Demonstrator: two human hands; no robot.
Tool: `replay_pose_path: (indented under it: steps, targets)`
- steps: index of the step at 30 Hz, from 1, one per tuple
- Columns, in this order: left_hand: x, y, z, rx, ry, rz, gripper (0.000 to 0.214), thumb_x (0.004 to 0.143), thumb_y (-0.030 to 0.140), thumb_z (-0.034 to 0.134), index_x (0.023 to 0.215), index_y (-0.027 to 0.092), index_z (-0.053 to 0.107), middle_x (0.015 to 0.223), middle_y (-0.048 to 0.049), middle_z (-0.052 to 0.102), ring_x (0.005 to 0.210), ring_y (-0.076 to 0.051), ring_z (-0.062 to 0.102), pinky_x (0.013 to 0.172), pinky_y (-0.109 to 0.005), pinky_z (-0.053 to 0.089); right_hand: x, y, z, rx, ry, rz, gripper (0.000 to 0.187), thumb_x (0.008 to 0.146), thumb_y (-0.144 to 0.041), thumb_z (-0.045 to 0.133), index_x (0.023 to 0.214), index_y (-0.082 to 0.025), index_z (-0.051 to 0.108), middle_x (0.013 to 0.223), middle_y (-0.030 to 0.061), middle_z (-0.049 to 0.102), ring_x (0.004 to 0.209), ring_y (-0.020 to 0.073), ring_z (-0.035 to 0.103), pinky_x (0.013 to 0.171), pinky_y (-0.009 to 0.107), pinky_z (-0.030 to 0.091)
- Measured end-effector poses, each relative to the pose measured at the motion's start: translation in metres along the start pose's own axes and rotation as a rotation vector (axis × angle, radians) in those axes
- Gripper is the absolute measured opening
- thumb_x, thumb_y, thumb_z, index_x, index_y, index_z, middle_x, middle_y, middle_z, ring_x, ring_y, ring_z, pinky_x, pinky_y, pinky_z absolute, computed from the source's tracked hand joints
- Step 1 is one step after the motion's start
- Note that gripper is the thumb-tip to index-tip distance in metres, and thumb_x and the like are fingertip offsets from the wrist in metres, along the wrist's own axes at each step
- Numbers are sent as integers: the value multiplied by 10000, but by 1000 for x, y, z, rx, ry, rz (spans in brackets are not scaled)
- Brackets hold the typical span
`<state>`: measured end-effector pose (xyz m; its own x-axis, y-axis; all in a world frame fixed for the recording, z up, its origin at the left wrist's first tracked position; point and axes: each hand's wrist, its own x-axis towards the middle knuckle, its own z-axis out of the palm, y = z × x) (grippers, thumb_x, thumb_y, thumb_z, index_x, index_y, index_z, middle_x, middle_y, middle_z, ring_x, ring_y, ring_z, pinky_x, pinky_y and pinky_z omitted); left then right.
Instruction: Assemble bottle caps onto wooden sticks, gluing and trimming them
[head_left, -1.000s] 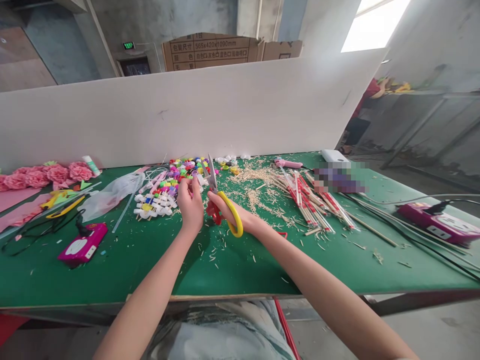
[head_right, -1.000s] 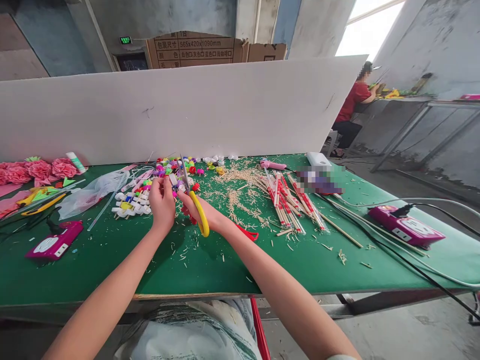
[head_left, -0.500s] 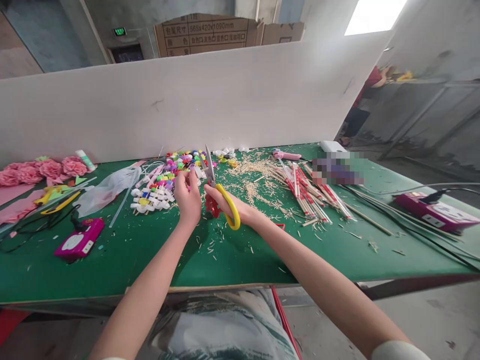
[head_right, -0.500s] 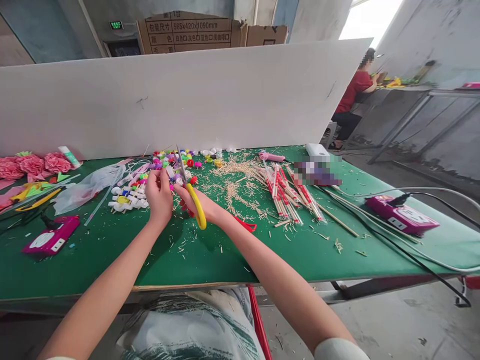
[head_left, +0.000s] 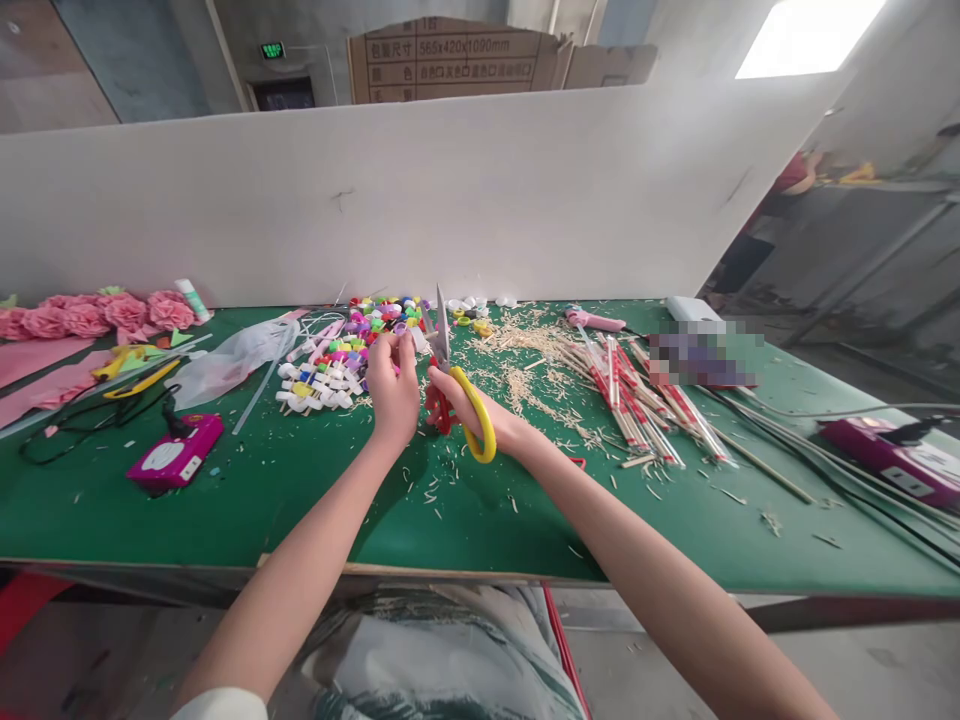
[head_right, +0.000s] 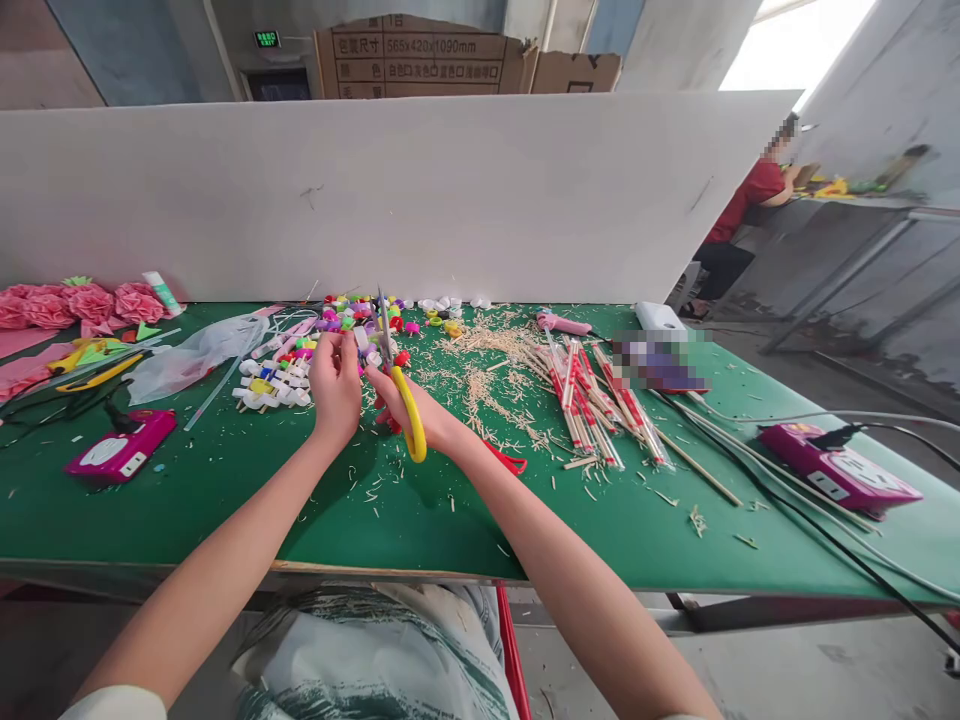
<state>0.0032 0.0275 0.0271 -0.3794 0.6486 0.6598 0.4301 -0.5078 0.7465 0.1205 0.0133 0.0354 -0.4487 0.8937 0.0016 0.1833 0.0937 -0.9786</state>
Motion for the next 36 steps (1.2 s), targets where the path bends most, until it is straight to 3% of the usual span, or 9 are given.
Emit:
replay_pose_path:
  steps: [16, 27, 32, 36]
  targets:
    - [-2, -2, -1, -28, -16, -3, 439, 898, 609, 420, 709, 213, 439, 677, -8, 474, 648, -137, 436, 588, -285, 313, 2, 5, 3, 78, 36, 55, 569, 749, -796, 403, 767, -231, 464, 738, 28, 512, 652, 180, 556, 702, 374, 511]
    - [0, -5, -1, -2, 1, 28, 407, 919, 567, 411, 717, 214, 433, 668, -6, 467, 652, -139, 439, 597, -288, 320, 3, 9, 6, 12, 97, 64, 589, 774, -815, 340, 624, -250, 411, 536, -16, 442, 458, 152, 492, 561, 358, 463]
    - [-1, -5, -1, -5, -1, 40, 374, 931, 525, 425, 723, 215, 447, 674, -9, 482, 653, -136, 449, 595, -285, 325, 2, 13, 10, 60, 129, 103, 591, 763, -831, 329, 611, -261, 354, 492, -39, 350, 389, 127, 379, 446, 346, 419]
    - [-1, -6, -1, 7, 1, 38, 364, 938, 506, 424, 726, 211, 449, 680, -11, 494, 654, -131, 455, 591, -277, 332, -1, 12, 12, 95, 114, 99, 588, 757, -825, 363, 604, -257, 350, 485, -44, 324, 388, 119, 366, 428, 333, 414]
